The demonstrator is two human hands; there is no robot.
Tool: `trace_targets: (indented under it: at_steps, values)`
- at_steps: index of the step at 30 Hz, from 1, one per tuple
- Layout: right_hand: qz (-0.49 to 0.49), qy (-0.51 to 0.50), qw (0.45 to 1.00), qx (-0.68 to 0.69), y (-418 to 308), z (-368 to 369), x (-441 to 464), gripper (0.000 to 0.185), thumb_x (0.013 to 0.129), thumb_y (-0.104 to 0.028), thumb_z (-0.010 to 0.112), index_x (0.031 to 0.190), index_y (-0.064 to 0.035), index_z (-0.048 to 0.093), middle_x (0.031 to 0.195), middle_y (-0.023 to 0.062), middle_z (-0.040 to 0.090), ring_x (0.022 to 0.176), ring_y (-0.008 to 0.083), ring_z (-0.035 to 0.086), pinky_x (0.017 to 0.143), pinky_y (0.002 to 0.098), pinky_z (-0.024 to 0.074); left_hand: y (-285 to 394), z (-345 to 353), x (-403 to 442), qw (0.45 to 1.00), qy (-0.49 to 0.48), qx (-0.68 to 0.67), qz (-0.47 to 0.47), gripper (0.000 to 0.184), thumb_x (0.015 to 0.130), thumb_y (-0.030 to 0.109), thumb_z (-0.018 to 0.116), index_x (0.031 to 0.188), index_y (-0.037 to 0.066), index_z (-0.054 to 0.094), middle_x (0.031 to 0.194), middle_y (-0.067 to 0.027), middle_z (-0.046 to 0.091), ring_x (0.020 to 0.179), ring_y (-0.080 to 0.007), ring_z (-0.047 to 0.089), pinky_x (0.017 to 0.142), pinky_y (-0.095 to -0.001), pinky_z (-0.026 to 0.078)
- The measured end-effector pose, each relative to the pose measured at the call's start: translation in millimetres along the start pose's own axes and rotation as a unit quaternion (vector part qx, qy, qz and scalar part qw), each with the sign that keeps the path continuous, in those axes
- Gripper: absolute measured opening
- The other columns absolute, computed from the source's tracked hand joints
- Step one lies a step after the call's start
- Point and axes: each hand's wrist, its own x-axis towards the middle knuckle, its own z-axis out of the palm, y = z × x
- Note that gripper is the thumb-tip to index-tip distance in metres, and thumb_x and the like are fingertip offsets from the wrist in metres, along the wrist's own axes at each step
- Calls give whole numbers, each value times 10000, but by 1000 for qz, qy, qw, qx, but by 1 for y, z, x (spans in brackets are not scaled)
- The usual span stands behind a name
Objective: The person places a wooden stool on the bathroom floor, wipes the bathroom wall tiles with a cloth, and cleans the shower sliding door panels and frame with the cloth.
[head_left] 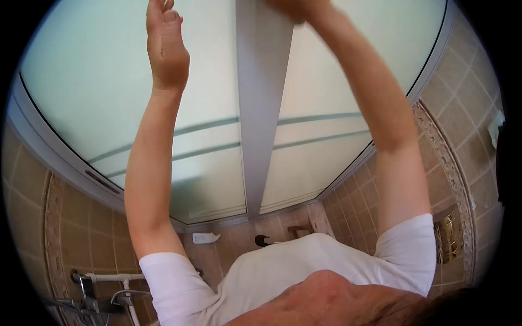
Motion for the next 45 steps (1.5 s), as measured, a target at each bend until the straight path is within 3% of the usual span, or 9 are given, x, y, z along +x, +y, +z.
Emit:
trace_targets:
  at_steps: [2, 4, 8, 12, 20, 23, 30, 39, 45]
  values:
    - [-32, -17, 990, 135, -40, -10, -56, 449, 662, -31, 641, 1058, -242, 646, 1216, 16, 573, 978, 281, 562, 762, 358, 431, -8, 3, -2, 999, 20, -8, -45, 580, 995, 361, 283, 1454, 16, 197, 1475, -215, 259, 1346, -340, 286, 1073, -437, 288]
    - [-29, -49, 992, 109, -89, -25, -121, 331, 717, -222, 636, 1020, -354, 636, 1415, -69, 429, 1254, 211, 399, 1007, 409, 255, -6, 6, -2, 999, 29, -23, -34, 583, 999, 371, 268, 1462, 28, 181, 1472, -208, 269, 1336, -337, 299, 1056, -444, 293]
    - [-58, -164, 972, 157, -193, -71, -244, 492, 789, -323, 598, 1273, -286, 520, 1331, -24, 452, 1269, 210, 369, 986, 446, 323, 4, 22, -13, 999, -4, -2, -51, 584, 996, 362, 283, 1457, 15, 186, 1474, -215, 261, 1336, -342, 298, 1067, -443, 284]
    - [99, -620, 622, 468, -266, -142, -355, 530, 808, -285, 601, 1322, -222, 490, 1280, 85, 515, 1141, 303, 487, 910, 456, 398, 18, 17, -20, 995, -68, 79, 0, 574, 977, 306, 312, 1443, -12, 202, 1466, -223, 267, 1333, -351, 301, 1076, -438, 276]
    - [114, -31, 938, 326, -18, -107, -138, 346, 718, -11, 631, 1030, -153, 685, 1095, 147, 619, 883, 309, 609, 717, 403, 472, 16, 43, -1, 966, -118, 214, 85, 569, 960, 282, 360, 1421, -28, 237, 1451, -251, 263, 1339, -385, 268, 1093, -452, 246]
    - [213, 27, 957, 197, 25, -64, -73, 490, 829, -65, 545, 1292, -224, 527, 1467, 115, 318, 1311, 342, 316, 1071, 448, 272, -2, 71, -1, 953, -79, 276, 95, 571, 957, 278, 364, 1426, -20, 232, 1441, -301, 227, 1338, -454, 216, 1116, -472, 167]
    - [155, 24, 980, 119, -33, -28, -140, 572, 655, -75, 630, 1200, -245, 609, 1355, 84, 400, 1198, 304, 399, 941, 446, 342, -10, 89, -11, 933, -30, 332, 136, 609, 895, 242, 442, 1416, -22, 270, 1409, -350, 246, 1288, -500, 278, 1078, -505, 237]
    - [150, -233, 938, 209, -186, -110, -338, 359, 800, -232, 597, 1152, -308, 604, 1363, 38, 390, 1274, 303, 329, 1003, 476, 297, -8, 92, -9, 923, -20, 344, 169, 552, 945, 279, 401, 1417, 12, 295, 1418, -269, 320, 1307, -399, 325, 1057, -463, 302]
    - [160, -201, 951, 172, -129, -104, -297, 420, 809, -127, 522, 1182, -307, 594, 1326, 86, 418, 1273, 312, 339, 1041, 508, 245, -19, 85, -6, 924, -35, 348, 156, 604, 881, 251, 500, 1402, -1, 326, 1405, -323, 293, 1293, -463, 298, 1077, -487, 247]
